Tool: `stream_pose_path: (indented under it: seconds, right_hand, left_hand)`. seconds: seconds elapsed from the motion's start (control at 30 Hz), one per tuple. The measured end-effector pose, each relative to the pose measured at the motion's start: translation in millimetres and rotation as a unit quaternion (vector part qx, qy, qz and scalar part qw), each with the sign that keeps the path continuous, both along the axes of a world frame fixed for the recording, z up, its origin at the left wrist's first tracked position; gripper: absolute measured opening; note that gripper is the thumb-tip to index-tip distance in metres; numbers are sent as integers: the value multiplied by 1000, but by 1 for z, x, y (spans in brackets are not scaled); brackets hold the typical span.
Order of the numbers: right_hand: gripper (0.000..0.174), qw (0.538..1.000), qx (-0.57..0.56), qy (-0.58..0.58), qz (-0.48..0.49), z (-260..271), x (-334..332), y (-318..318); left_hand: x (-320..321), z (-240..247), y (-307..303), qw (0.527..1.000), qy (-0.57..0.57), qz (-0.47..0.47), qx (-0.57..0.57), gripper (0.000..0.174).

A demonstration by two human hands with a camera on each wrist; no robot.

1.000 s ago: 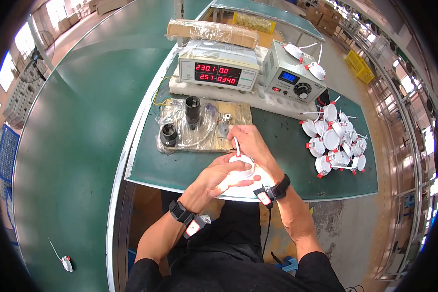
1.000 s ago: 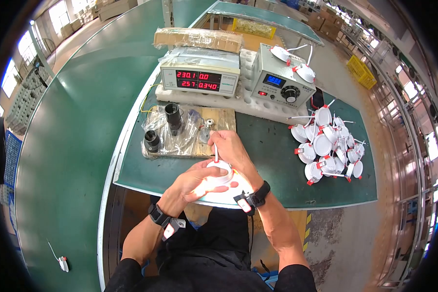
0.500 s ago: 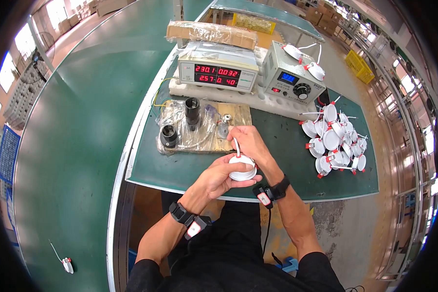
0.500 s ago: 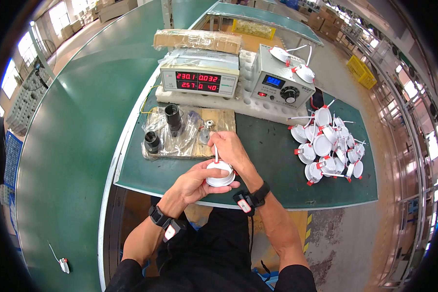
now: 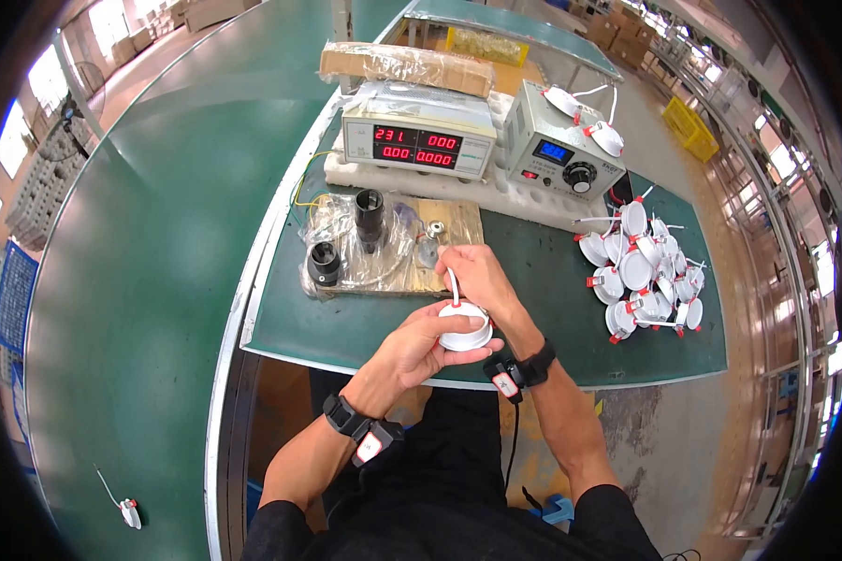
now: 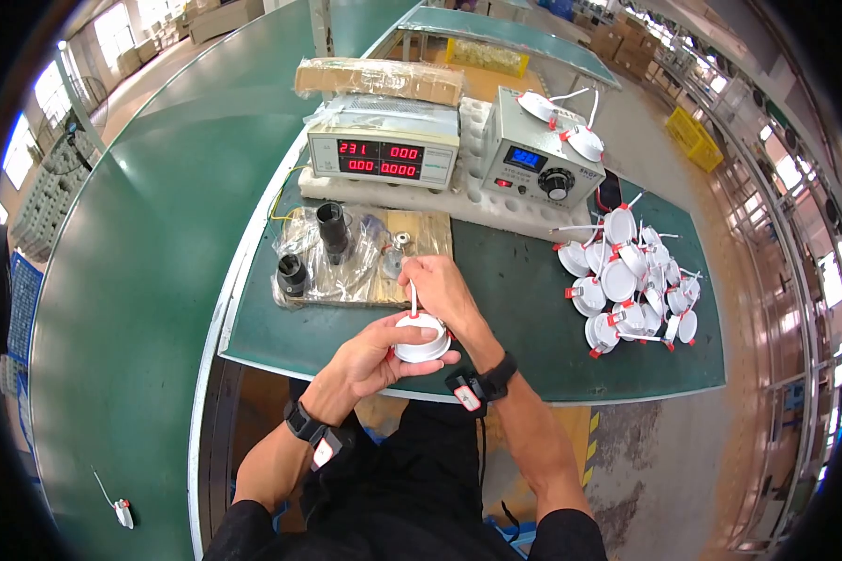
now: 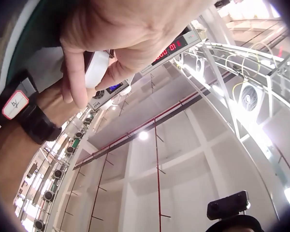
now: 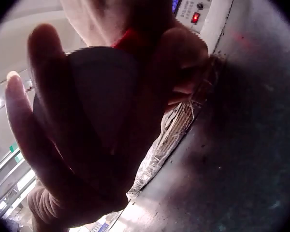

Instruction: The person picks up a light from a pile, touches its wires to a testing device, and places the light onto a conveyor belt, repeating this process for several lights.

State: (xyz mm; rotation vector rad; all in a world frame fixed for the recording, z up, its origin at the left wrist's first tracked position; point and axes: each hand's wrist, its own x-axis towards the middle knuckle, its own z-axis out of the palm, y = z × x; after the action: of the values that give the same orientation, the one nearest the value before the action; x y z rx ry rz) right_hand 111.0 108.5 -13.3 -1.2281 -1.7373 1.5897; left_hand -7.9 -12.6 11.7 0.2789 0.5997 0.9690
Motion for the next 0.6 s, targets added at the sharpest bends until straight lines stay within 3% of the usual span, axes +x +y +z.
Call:
stream_pose_path:
  seconds: [0.6]
  right_hand:
    - [38,1000,-5,-1,-19,4,-2,-1]
  left_hand:
    - [-6,0,3,1000,-1,-7,12,32]
